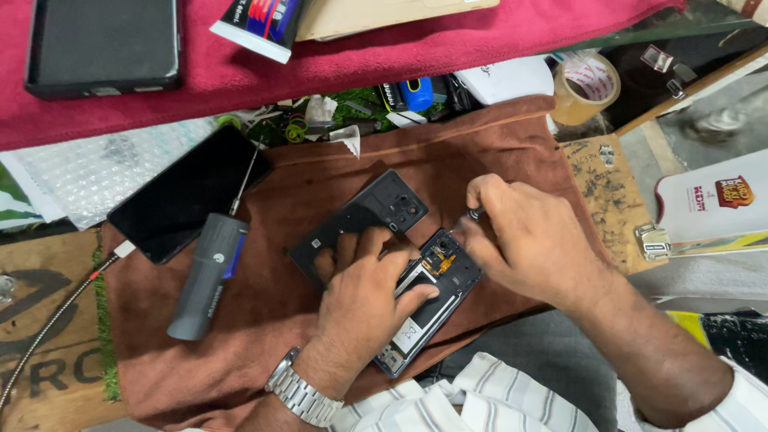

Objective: The person disassembles a smartphone using a screwdriver and tweezers. They remove the back cover, unscrew internal components, and carefully lift out the camera module and other small parts from the device's chassis.

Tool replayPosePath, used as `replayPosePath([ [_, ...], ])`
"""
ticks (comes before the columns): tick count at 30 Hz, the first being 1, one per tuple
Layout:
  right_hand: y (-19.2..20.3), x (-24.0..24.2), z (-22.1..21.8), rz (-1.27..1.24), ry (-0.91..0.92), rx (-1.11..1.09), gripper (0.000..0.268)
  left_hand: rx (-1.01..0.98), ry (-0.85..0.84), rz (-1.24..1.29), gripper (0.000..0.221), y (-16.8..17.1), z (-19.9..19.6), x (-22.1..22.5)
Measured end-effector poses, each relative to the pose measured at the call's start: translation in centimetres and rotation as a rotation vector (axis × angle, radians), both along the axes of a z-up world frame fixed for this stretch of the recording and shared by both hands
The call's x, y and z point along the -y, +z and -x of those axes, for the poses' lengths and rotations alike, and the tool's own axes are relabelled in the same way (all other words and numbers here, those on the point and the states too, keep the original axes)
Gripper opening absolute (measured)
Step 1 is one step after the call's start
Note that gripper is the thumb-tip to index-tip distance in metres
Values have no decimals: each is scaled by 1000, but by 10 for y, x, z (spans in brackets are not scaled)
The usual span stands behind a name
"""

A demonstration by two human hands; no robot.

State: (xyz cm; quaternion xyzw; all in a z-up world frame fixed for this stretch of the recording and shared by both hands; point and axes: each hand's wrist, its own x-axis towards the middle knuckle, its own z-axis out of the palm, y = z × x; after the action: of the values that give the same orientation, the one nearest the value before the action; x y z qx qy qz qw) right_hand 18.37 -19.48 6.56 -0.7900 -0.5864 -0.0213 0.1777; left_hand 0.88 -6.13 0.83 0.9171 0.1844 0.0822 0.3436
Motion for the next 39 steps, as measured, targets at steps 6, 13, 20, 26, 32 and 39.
replayPosePath([
  [6, -13, 3, 3, -52, -63, -164, 28, 62, -1, -64, 47, 0, 3, -1],
  [13, -27, 27, 11, -409, 25, -882, 43, 246, 68, -36, 34, -1, 2, 1],
  [20, -57, 49, 30, -547, -100, -1270, 32, 263, 18, 63, 18, -7, 2, -2],
  [26, -75, 48, 21, -710, -260, -898, 15, 143, 287, 20, 24, -10, 1, -26],
  [32, -67, 50, 26, -432, -172, -202, 23, -477, 308, -4, 43, 10, 0, -17],
  [39, -49, 72, -11, -137, -562, -269, 22, -328, -64, -190, 107, 28, 3, 31],
])
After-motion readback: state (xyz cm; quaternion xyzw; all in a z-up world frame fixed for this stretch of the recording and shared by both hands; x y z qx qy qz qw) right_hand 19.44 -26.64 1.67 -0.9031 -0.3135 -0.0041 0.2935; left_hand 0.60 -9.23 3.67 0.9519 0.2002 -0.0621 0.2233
